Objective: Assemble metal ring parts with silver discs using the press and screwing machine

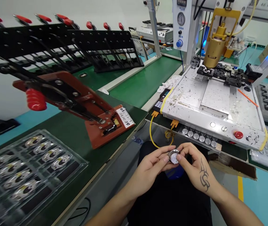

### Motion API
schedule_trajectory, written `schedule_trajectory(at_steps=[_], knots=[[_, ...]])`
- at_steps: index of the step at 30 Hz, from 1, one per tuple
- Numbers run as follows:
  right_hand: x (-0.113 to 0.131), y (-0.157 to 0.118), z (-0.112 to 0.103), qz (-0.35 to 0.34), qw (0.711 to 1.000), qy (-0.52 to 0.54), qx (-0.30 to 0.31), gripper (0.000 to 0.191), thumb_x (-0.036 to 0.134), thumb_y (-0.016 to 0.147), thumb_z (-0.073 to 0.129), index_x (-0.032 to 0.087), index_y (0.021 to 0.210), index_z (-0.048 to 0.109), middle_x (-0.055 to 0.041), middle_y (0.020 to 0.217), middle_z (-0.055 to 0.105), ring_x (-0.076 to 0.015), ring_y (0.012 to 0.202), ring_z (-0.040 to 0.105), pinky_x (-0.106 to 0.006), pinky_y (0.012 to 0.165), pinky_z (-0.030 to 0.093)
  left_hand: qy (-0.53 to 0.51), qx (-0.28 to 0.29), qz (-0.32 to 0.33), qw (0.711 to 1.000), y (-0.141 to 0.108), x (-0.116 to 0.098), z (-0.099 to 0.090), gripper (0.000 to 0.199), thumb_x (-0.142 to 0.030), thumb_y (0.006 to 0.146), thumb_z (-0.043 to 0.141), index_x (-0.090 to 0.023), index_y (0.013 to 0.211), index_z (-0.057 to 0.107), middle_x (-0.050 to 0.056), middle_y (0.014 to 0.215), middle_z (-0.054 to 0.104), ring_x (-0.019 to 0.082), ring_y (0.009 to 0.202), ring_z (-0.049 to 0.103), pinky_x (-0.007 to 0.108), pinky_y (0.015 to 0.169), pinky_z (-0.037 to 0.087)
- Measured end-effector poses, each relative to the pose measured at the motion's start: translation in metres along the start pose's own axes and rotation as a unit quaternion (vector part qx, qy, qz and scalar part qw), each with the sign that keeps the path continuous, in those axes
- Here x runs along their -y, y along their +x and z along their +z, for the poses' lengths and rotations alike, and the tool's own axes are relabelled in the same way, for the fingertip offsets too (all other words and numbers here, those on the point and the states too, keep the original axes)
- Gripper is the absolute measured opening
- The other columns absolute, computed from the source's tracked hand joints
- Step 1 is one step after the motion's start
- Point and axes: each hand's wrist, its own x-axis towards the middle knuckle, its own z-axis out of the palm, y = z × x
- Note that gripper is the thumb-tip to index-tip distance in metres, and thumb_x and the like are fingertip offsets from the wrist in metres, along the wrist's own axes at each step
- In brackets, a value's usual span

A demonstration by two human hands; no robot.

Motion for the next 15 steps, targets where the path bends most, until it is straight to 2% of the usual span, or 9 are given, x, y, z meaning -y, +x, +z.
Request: schedule_trajectory(at_steps=[15], knots=[[-0.0009,-0.0009,0.005,-0.02,0.999,-0.024,-0.021,0.024,0.039,0.107,0.064,0.022,0.09,0.063,-0.0047,0.112,0.064,-0.018,0.103,0.061,-0.03,0.09,0.047,0.027,0.0,0.03,0.999,-0.0062,0.0,0.0072,0.044,-0.042,0.101,0.074,-0.017,0.136,0.07,0.012,0.13,0.076,0.026,0.12,0.074,0.037,0.106,0.062]])
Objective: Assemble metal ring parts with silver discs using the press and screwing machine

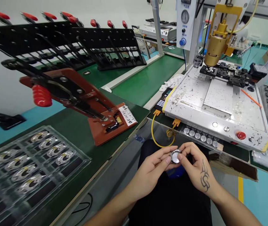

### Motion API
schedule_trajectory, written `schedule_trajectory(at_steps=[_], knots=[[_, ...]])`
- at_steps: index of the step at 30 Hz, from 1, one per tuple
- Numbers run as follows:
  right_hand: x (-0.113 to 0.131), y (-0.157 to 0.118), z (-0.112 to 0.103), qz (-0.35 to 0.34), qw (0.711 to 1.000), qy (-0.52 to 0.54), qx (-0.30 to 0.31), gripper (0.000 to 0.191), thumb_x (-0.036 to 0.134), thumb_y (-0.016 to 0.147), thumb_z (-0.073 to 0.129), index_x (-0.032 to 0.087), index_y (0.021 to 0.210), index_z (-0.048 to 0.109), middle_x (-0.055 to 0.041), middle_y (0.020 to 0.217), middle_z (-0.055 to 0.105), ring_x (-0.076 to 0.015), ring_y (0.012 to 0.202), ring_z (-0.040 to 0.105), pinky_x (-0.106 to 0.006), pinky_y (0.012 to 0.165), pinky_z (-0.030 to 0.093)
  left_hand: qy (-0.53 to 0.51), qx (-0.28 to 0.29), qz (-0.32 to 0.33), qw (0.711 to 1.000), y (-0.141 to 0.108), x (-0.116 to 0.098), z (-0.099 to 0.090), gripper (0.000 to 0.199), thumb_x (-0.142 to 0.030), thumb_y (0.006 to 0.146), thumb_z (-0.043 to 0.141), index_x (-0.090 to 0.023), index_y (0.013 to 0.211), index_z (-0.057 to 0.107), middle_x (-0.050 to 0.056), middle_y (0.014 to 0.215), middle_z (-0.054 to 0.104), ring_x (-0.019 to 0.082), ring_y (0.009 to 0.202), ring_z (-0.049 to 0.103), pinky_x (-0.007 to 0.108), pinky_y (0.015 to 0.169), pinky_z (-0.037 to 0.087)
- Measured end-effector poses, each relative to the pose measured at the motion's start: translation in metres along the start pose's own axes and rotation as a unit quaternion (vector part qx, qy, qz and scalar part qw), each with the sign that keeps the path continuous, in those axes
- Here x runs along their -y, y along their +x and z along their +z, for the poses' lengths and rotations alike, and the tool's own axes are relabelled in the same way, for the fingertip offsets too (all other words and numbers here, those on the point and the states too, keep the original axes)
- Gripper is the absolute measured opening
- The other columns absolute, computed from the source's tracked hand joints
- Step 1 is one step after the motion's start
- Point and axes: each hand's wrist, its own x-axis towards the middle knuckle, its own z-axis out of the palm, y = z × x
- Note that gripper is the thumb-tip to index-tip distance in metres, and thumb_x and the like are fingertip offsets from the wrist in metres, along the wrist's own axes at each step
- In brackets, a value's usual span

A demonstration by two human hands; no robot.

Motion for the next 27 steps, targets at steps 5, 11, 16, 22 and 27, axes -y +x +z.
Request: schedule_trajectory(at_steps=[5,11,16,22,27], knots=[[-0.003,-0.002,0.004,-0.021,0.999,-0.024,-0.019,0.021,0.034,0.108,0.063,0.022,0.091,0.061,-0.0039,0.112,0.063,-0.0168,0.102,0.061,-0.029,0.089,0.048,0.018,-0.001,0.011,1.0,0.0,0.003,0.003,0.046,-0.045,0.102,0.071,-0.016,0.138,0.067,0.014,0.133,0.074,0.026,0.121,0.073,0.038,0.108,0.061],[-0.01,-0.002,0.006,-0.09,0.986,-0.13,-0.043,0.021,0.029,0.107,0.063,0.022,0.089,0.054,-0.0047,0.108,0.06,-0.018,0.098,0.061,-0.031,0.087,0.048,0.09,-0.015,0.035,0.995,0.003,0.013,0.003,0.04,-0.035,0.103,0.067,-0.015,0.137,0.065,0.015,0.131,0.074,0.024,0.117,0.075,0.039,0.109,0.059],[-0.015,0.003,-0.002,-0.071,0.978,-0.197,0.004,0.016,0.034,0.106,0.065,0.023,0.117,0.058,-0.0057,0.107,0.059,-0.0193,0.09,0.058,-0.034,0.082,0.05,0.256,0.013,0.049,0.965,0.004,0.003,-0.008,0.044,-0.032,0.109,0.052,-0.018,0.151,0.052,0.015,0.134,0.073,0.026,0.12,0.073,0.04,0.107,0.057],[-0.007,0.017,0.0,-0.068,0.991,-0.099,0.055,0.017,0.037,0.108,0.063,0.022,0.104,0.068,-0.0047,0.095,0.064,-0.0176,0.084,0.06,-0.031,0.076,0.049,0.343,0.008,0.069,0.937,0.008,-0.019,-0.016,0.047,-0.035,0.11,0.05,-0.022,0.155,0.042,0.016,0.144,0.066,0.026,0.131,0.067,0.041,0.112,0.053],[-0.007,0.022,0.01,0.094,0.987,0.128,0.026,0.039,0.055,0.095,0.077,0.018,0.098,0.066,-0.0008,0.078,0.062,-0.0107,0.062,0.048,-0.024,0.056,0.038,0.2,-0.065,0.048,0.976,0.01,-0.015,-0.013,0.046,-0.045,0.097,0.074,-0.018,0.131,0.059,0.012,0.12,0.07,0.022,0.099,0.073,0.036,0.088,0.063]])
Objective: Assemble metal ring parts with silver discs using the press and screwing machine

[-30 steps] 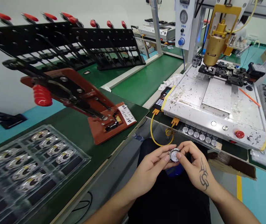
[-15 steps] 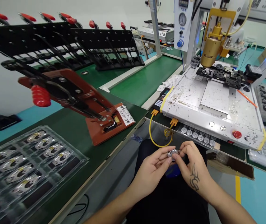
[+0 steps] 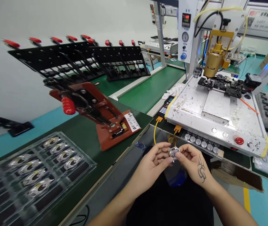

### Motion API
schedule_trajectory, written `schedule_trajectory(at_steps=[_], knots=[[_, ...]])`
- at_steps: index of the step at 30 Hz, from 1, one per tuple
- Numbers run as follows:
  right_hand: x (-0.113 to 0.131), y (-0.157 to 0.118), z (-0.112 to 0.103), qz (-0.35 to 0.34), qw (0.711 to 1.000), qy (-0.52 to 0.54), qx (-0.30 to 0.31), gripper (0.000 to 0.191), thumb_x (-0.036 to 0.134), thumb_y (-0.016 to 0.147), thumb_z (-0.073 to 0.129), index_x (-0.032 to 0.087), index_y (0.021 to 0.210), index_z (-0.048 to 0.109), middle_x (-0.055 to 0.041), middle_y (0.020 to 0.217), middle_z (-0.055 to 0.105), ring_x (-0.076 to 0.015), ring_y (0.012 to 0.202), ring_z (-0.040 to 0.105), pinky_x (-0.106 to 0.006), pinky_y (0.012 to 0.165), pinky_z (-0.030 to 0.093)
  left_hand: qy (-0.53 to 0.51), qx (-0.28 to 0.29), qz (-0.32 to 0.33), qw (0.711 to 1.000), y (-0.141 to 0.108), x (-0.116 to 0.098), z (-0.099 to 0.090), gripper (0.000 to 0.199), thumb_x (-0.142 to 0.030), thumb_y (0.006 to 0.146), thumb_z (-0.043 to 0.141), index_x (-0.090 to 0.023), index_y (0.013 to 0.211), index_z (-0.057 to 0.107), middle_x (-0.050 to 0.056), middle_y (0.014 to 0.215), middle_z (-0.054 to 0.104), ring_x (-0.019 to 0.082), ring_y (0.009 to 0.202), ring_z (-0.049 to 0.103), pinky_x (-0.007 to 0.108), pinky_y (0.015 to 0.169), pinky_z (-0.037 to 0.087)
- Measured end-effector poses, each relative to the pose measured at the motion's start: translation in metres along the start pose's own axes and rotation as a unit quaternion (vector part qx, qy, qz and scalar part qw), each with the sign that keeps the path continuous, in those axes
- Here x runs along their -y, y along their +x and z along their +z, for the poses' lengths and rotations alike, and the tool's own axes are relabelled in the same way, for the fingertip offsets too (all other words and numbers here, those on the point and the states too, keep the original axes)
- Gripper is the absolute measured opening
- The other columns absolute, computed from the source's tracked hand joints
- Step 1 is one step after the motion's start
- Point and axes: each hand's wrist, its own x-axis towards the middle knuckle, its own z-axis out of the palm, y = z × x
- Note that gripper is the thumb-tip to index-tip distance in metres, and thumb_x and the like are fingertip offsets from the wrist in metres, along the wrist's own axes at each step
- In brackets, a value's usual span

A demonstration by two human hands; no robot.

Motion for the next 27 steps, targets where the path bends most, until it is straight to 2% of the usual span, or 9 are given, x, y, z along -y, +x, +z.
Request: schedule_trajectory(at_steps=[2,4,7,15,18,20,23,25,27], knots=[[-0.002,-0.001,0.004,0.008,1.0,0.023,-0.003,0.043,0.057,0.093,0.079,0.017,0.099,0.066,-0.0002,0.076,0.061,-0.01,0.06,0.049,-0.023,0.054,0.039,-0.014,-0.003,-0.008,1.0,-0.002,0.001,0.003,0.035,-0.043,0.096,0.075,-0.015,0.114,0.064,0.009,0.101,0.071,0.02,0.089,0.071,0.032,0.077,0.063],[-0.002,-0.002,0.008,0.003,1.0,0.015,-0.005,0.043,0.058,0.094,0.078,0.017,0.104,0.068,-0.0009,0.078,0.062,-0.0112,0.062,0.054,-0.023,0.055,0.044,-0.017,-0.004,-0.008,1.0,-0.004,0.0,0.004,0.03,-0.042,0.098,0.072,-0.014,0.106,0.065,0.007,0.093,0.07,0.019,0.083,0.07,0.03,0.072,0.061],[0.002,-0.004,0.011,-0.006,1.0,-0.006,-0.001,0.044,0.059,0.096,0.075,0.017,0.11,0.07,-0.0019,0.079,0.063,-0.0132,0.064,0.058,-0.025,0.057,0.049,-0.008,-0.011,-0.003,1.0,-0.006,-0.004,0.004,0.029,-0.041,0.098,0.071,-0.013,0.106,0.065,0.007,0.093,0.07,0.017,0.08,0.07,0.029,0.07,0.06],[0.005,-0.003,0.009,-0.02,0.999,-0.028,0.018,0.039,0.055,0.098,0.074,0.017,0.104,0.069,-0.0025,0.08,0.065,-0.0123,0.062,0.058,-0.025,0.056,0.049,0.004,-0.001,0.0,1.0,-0.008,-0.006,0.001,0.031,-0.045,0.099,0.071,-0.015,0.101,0.063,0.004,0.083,0.066,0.015,0.074,0.065,0.026,0.064,0.055],[0.007,0.0,0.001,-0.068,0.992,-0.092,0.059,0.041,0.045,0.099,0.076,0.022,0.131,0.065,-0.0032,0.093,0.068,-0.015,0.072,0.064,-0.028,0.066,0.056,0.012,-0.002,0.0,1.0,-0.006,-0.005,-0.003,0.032,-0.047,0.098,0.071,-0.015,0.102,0.063,0.004,0.084,0.067,0.016,0.074,0.065,0.027,0.066,0.055],[0.011,0.005,-0.005,-0.148,0.966,-0.183,0.103,0.051,0.037,0.099,0.076,0.029,0.147,0.058,-0.0051,0.108,0.069,-0.0174,0.085,0.067,-0.032,0.079,0.06,0.029,-0.014,0.006,0.999,-0.005,-0.004,-0.003,0.031,-0.046,0.098,0.07,-0.016,0.101,0.063,0.005,0.084,0.068,0.016,0.073,0.065,0.028,0.067,0.054],[0.018,0.013,-0.009,-0.262,0.9,-0.312,0.155,0.044,0.03,0.104,0.068,0.03,0.147,0.06,-0.0091,0.127,0.067,-0.0209,0.103,0.068,-0.035,0.091,0.059,0.058,-0.036,0.018,0.998,-0.007,-0.008,-0.006,0.027,-0.043,0.099,0.068,-0.016,0.099,0.063,0.004,0.084,0.068,0.016,0.071,0.065,0.029,0.068,0.054],[0.02,0.019,-0.008,-0.311,0.873,-0.341,0.159,0.04,0.027,0.105,0.065,0.028,0.145,0.06,-0.0108,0.126,0.067,-0.0219,0.105,0.069,-0.035,0.091,0.059,0.087,-0.018,0.031,0.996,-0.011,-0.019,-0.014,0.024,-0.04,0.099,0.067,-0.017,0.102,0.065,0.006,0.088,0.07,0.017,0.075,0.066,0.03,0.07,0.055],[0.021,0.027,-0.006,-0.343,0.865,-0.338,0.145,0.039,0.025,0.104,0.066,0.026,0.143,0.06,-0.0102,0.116,0.068,-0.0213,0.096,0.069,-0.035,0.084,0.059,0.138,-0.022,0.074,0.987,-0.016,-0.039,-0.031,0.023,-0.038,0.098,0.068,-0.017,0.109,0.068,0.008,0.096,0.074,0.019,0.083,0.069,0.031,0.075,0.055]])
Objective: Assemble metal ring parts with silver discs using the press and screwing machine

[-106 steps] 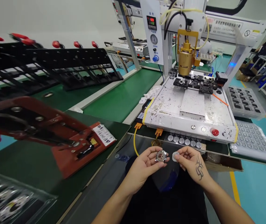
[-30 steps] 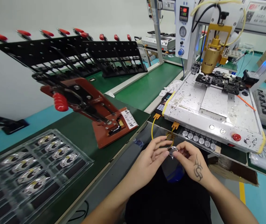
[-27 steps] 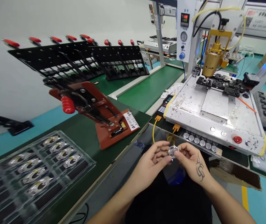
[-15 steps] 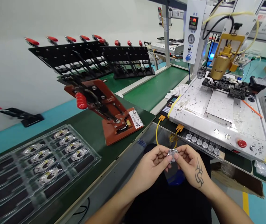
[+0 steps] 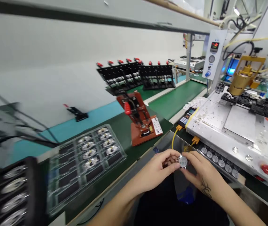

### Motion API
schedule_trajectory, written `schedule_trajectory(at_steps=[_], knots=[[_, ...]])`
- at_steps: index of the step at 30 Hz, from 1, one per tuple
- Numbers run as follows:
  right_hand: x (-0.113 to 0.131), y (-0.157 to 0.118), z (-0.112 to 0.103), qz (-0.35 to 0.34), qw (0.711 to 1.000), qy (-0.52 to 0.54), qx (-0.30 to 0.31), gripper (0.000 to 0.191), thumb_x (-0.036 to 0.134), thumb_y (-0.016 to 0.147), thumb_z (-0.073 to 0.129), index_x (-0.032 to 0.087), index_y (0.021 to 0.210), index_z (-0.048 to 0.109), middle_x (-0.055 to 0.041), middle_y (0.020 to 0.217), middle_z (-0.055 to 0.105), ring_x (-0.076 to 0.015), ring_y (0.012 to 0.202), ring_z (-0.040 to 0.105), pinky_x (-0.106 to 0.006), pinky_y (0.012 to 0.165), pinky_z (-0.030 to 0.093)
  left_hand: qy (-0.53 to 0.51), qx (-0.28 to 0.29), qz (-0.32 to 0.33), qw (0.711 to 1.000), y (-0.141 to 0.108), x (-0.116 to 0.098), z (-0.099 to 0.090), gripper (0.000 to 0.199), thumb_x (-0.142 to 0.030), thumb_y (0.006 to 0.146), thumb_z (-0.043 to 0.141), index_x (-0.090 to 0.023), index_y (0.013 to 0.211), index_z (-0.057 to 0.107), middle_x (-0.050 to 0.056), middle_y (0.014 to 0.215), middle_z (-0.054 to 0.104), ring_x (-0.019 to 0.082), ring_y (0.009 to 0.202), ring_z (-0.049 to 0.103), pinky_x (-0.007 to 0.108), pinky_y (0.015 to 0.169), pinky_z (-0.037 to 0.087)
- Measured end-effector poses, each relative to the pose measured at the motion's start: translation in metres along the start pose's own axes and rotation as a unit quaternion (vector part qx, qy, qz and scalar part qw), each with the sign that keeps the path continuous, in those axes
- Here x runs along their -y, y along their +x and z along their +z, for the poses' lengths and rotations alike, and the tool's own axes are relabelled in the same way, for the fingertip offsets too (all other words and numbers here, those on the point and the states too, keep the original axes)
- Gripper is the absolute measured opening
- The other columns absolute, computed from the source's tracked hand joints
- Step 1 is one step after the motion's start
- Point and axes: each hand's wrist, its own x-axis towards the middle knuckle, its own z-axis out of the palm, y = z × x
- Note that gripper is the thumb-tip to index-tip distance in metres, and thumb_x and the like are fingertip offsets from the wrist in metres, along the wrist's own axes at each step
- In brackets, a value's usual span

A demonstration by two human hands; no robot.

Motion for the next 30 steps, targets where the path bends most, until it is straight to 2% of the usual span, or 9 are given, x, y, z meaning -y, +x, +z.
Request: schedule_trajectory(at_steps=[3,5,8,12,16,20,23,25,30], knots=[[-0.008,0.016,0.001,-0.004,0.999,0.014,-0.038,0.037,0.025,0.101,0.069,0.026,0.137,0.062,-0.0059,0.098,0.067,-0.0187,0.079,0.066,-0.033,0.074,0.059,0.131,-0.173,0.141,0.966,0.005,-0.031,-0.049,0.019,-0.035,0.1,0.068,-0.019,0.111,0.07,0.008,0.102,0.074,0.02,0.09,0.069,0.032,0.083,0.054],[-0.01,0.03,0.001,0.003,0.997,0.042,-0.059,0.034,0.027,0.098,0.071,0.025,0.131,0.065,-0.0032,0.089,0.066,-0.0177,0.072,0.064,-0.032,0.068,0.058,0.231,-0.319,0.263,0.88,0.015,-0.047,-0.085,0.016,-0.035,0.103,0.063,-0.02,0.097,0.067,0.007,0.093,0.071,0.019,0.085,0.065,0.033,0.082,0.051],[-0.007,0.048,0.0,0.018,0.992,0.097,-0.082,0.031,0.032,0.097,0.075,0.023,0.126,0.067,-0.0017,0.083,0.065,-0.0173,0.069,0.063,-0.031,0.064,0.058,0.374,-0.303,0.355,0.801,0.039,-0.055,-0.128,0.036,-0.041,0.106,0.053,-0.022,0.076,0.056,0.006,0.076,0.062,0.021,0.077,0.057,0.037,0.081,0.047],[-0.004,0.059,0.0,0.037,0.986,0.137,-0.088,0.036,0.036,0.098,0.075,0.021,0.129,0.066,-0.0023,0.085,0.065,-0.0177,0.072,0.063,-0.031,0.067,0.058,0.467,-0.161,0.346,0.798,0.059,-0.063,-0.146,0.055,-0.046,0.106,0.048,-0.023,0.058,0.035,0.0,0.056,0.039,0.018,0.059,0.039,0.037,0.071,0.041],[-0.006,0.075,0.007,0.055,0.985,0.145,-0.071,0.038,0.04,0.099,0.073,0.02,0.13,0.064,-0.0019,0.085,0.065,-0.0165,0.072,0.062,-0.03,0.066,0.055,0.342,-0.27,0.367,0.822,0.072,-0.105,-0.155,0.05,-0.047,0.108,0.051,-0.022,0.067,0.04,-0.001,0.062,0.04,0.015,0.06,0.04,0.031,0.063,0.037],[-0.014,0.107,0.027,0.041,0.987,0.144,-0.054,0.038,0.038,0.097,0.072,0.016,0.126,0.065,-0.0013,0.082,0.062,-0.0158,0.068,0.058,-0.03,0.064,0.051,0.147,-0.286,0.322,0.89,0.098,-0.137,-0.205,0.026,-0.042,0.109,0.054,-0.02,0.095,0.053,0.002,0.083,0.058,0.014,0.071,0.057,0.029,0.072,0.05],[-0.027,0.121,0.045,0.043,0.99,0.126,-0.038,0.034,0.036,0.094,0.07,0.015,0.121,0.066,-0.0008,0.081,0.059,-0.016,0.068,0.057,-0.029,0.062,0.048,0.155,-0.344,0.213,0.901,0.091,-0.116,-0.249,0.023,-0.038,0.109,0.053,-0.019,0.121,0.055,0.011,0.119,0.065,0.018,0.091,0.068,0.035,0.086,0.056],[-0.038,0.125,0.055,0.04,0.993,0.111,-0.024,0.032,0.035,0.095,0.069,0.016,0.12,0.066,-0.0006,0.081,0.059,-0.0162,0.069,0.057,-0.028,0.062,0.047,0.241,-0.384,0.085,0.887,0.069,-0.082,-0.262,0.031,-0.044,0.109,0.05,-0.019,0.127,0.056,0.01,0.117,0.069,0.019,0.09,0.068,0.035,0.086,0.055],[-0.06,0.149,0.082,-0.029,0.997,0.07,0.01,0.026,0.03,0.097,0.064,0.017,0.12,0.065,-0.0023,0.09,0.058,-0.0181,0.081,0.058,-0.03,0.076,0.048,0.245,-0.163,-0.1,0.951,0.022,0.015,-0.226,0.032,-0.045,0.091,0.07,-0.014,0.092,0.076,0.008,0.076,0.074,0.023,0.067,0.069,0.032,0.063,0.055]])
